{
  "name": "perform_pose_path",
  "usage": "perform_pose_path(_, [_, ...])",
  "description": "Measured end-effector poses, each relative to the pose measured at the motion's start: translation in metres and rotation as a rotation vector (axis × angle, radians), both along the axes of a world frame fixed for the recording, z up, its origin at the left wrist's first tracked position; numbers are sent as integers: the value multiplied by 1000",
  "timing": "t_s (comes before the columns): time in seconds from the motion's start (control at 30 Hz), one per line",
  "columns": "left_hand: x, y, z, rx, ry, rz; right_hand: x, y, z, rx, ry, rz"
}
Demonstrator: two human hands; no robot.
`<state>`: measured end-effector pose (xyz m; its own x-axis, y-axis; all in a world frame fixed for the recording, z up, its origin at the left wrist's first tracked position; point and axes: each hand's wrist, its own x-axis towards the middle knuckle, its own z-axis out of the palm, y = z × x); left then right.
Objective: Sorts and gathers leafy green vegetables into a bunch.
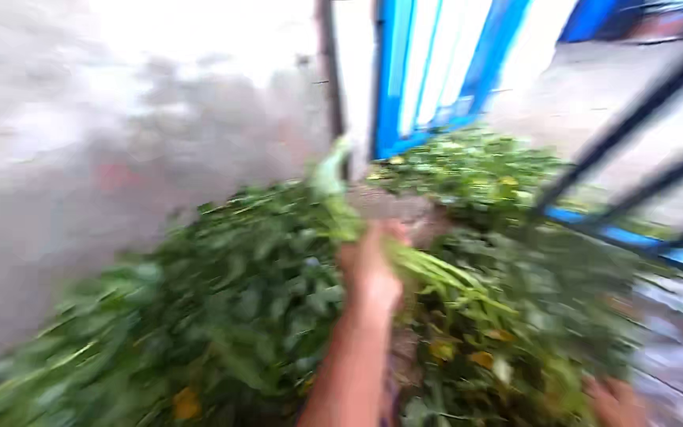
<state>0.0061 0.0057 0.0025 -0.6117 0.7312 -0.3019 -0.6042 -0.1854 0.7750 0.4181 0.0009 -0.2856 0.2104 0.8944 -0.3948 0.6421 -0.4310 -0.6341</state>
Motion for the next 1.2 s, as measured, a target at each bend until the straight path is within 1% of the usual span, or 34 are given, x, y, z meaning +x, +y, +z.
perform_pose_path(0.03, [4,4,-1,4,-11,-39,-6,3,-12,-73,-21,-108])
perform_pose_path(0.07, [11,8,-1,6,-28,-64,-8,6,-24,-145,-42,-145])
perform_pose_path(0.17, [34,15,0,-42,-71,-94,-17,4,-38,-300,-125,-91])
perform_pose_path(0.27, [53,21,0,-79,-67,-122,-22,1,-38,-306,-175,-82])
perform_pose_path(0.37, [67,23,-1,-75,-51,-167,-13,2,-34,-286,-119,-101])
perform_pose_path(0.47, [75,23,-4,-86,-27,-181,-8,7,-25,-271,-79,-178])
perform_pose_path(0.5, [76,23,-5,-90,-16,-185,-12,7,-17,-227,-72,-222])
perform_pose_path(0.53, [76,23,-6,-90,0,-186,-18,6,-4,-136,-60,-262])
perform_pose_path(0.57, [76,23,-6,-94,17,-186,-26,1,10,20,-56,-295])
perform_pose_path(0.63, [78,24,-6,-102,45,-185,-41,-16,28,507,-94,-336])
perform_pose_path(0.67, [78,24,-5,-104,53,-185,-45,-22,31,695,-159,-321])
perform_pose_path(0.7, [79,24,-6,-101,60,-187,-45,-28,33,757,-254,-282])
perform_pose_path(0.73, [81,24,-6,-99,71,-193,-43,-35,34,669,-343,-225])
perform_pose_path(0.77, [83,24,-5,-101,77,-196,-40,-41,41,411,-382,-138])
perform_pose_path(0.8, [85,24,-5,-102,78,-205,-35,-40,51,37,-380,-14])
perform_pose_path(0.83, [86,24,-5,-98,74,-218,-32,-33,56,-237,-363,88])
perform_pose_path(0.87, [87,24,-5,-93,72,-236,-30,-29,54,-361,-344,127])
perform_pose_path(0.9, [88,24,-7,-91,77,-262,-30,-30,54,-366,-335,115])
perform_pose_path(1.0, [89,26,-11,-96,90,-316,-30,-34,57,-178,-355,63])
perform_pose_path(1.07, [90,27,-13,-103,97,-341,-27,-32,55,-162,-257,57])
perform_pose_path(1.13, [93,26,-14,-106,104,-371,-21,-29,45,-126,16,-1])
perform_pose_path(1.2, [98,24,-14,-116,106,-403,-25,-30,39,-10,357,-166])
